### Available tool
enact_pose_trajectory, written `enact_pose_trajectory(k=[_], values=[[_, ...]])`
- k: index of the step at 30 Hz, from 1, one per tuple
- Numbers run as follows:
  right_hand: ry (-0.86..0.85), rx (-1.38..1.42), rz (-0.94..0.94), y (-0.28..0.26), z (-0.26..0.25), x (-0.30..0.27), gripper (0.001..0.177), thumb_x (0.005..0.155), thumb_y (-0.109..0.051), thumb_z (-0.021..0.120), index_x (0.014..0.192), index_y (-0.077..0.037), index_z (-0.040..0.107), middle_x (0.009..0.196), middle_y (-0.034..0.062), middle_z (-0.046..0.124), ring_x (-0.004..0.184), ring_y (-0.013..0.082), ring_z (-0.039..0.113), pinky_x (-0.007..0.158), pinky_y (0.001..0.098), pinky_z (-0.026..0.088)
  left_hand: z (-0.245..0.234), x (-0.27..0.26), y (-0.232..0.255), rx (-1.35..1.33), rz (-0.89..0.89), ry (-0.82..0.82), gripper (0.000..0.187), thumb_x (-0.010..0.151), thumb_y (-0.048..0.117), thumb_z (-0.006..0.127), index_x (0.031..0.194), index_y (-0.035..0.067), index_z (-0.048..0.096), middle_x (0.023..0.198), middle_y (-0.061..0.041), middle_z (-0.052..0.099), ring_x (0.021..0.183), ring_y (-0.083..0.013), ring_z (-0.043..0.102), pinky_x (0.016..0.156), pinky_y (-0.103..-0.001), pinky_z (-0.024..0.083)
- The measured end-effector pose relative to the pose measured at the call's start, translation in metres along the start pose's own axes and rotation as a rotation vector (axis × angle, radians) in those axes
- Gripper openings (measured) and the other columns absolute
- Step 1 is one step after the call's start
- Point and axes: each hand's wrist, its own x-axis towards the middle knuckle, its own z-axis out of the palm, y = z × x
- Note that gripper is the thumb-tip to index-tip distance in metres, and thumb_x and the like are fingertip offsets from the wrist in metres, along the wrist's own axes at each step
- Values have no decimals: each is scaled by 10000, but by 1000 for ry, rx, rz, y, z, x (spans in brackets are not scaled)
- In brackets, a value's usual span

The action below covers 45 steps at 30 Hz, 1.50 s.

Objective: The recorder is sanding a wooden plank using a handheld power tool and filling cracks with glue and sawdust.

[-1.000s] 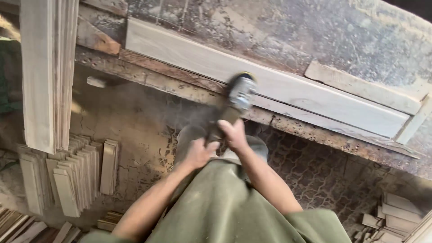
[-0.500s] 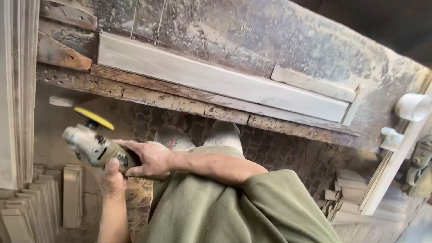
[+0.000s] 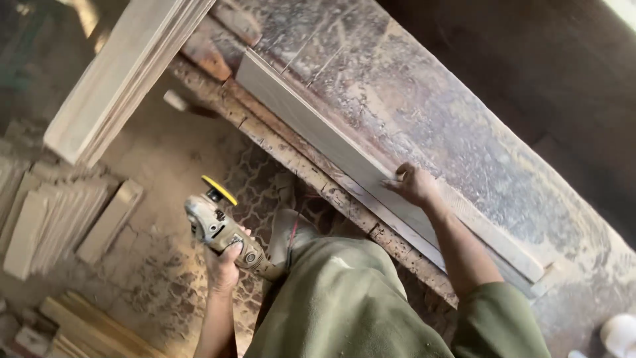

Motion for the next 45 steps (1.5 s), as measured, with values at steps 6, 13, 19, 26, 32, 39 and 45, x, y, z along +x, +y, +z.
enact_pose_trajectory(k=[6, 13, 19, 26, 32, 39, 45], values=[[-236, -273, -36, 72, 8, -47, 604, 902, -673, 654, 787, -89, 755, 709, 133, 694, 590, 266, 626, 544, 427, 510, 2, -52, -42, 113, 55, 91, 642, 721, 221, 774, 1293, 90, 513, 1023, -25, 592, 897, -168, 589, 820, -371, 548], [-85, 246, 54, 131, -39, -96, 552, 863, -535, 767, 737, -2, 699, 566, 122, 597, 515, 183, 515, 472, 428, 444, 31, -91, -48, 90, 167, 192, 820, 743, 192, 751, 1481, 91, 409, 1256, -19, 535, 1152, -166, 537, 1070, -365, 462], [200, 275, 170, 223, -5, -117, 574, 929, -541, 807, 876, 24, 713, 692, 107, 671, 649, 179, 626, 581, 363, 507, -21, -152, -101, 255, 63, 178, 805, 808, 159, 762, 1526, -2, 433, 1369, -72, 538, 1229, -202, 538, 1136, -366, 449], [351, 85, 462, 208, 89, -266, 720, 770, -506, 879, 1183, 6, 587, 1057, 137, 630, 913, 223, 614, 783, 365, 538, -80, -253, -139, 237, 207, 50, 863, 844, 178, 793, 1555, 3, 337, 1465, -68, 484, 1333, -175, 492, 1260, -355, 397], [326, 566, 580, 200, 197, -372, 785, 800, -454, 863, 1271, 22, 453, 1147, 168, 568, 991, 250, 583, 867, 453, 539, -117, -329, -145, 389, 255, 90, 856, 872, 264, 787, 1568, -7, 369, 1346, -53, 482, 1213, -166, 494, 1083, -324, 445], [-337, 1479, 519, 190, 265, -358, 598, 922, -324, 705, 1403, -53, 477, 1329, 133, 601, 1129, 284, 660, 892, 519, 590, -109, -403, -156, 482, 190, 238, 869, 824, 214, 863, 1508, -14, 380, 1404, -96, 527, 1241, -199, 540, 1128, -362, 481], [-456, 1634, 375, 143, 275, -341, 532, 970, -322, 696, 1373, -32, 505, 1305, 162, 614, 1135, 313, 677, 927, 520, 591, -40, -455, -170, 838, -167, 319, 725, 684, 255, 892, 1259, -1, 533, 1114, -151, 684, 972, -264, 689, 849, -426, 578]])
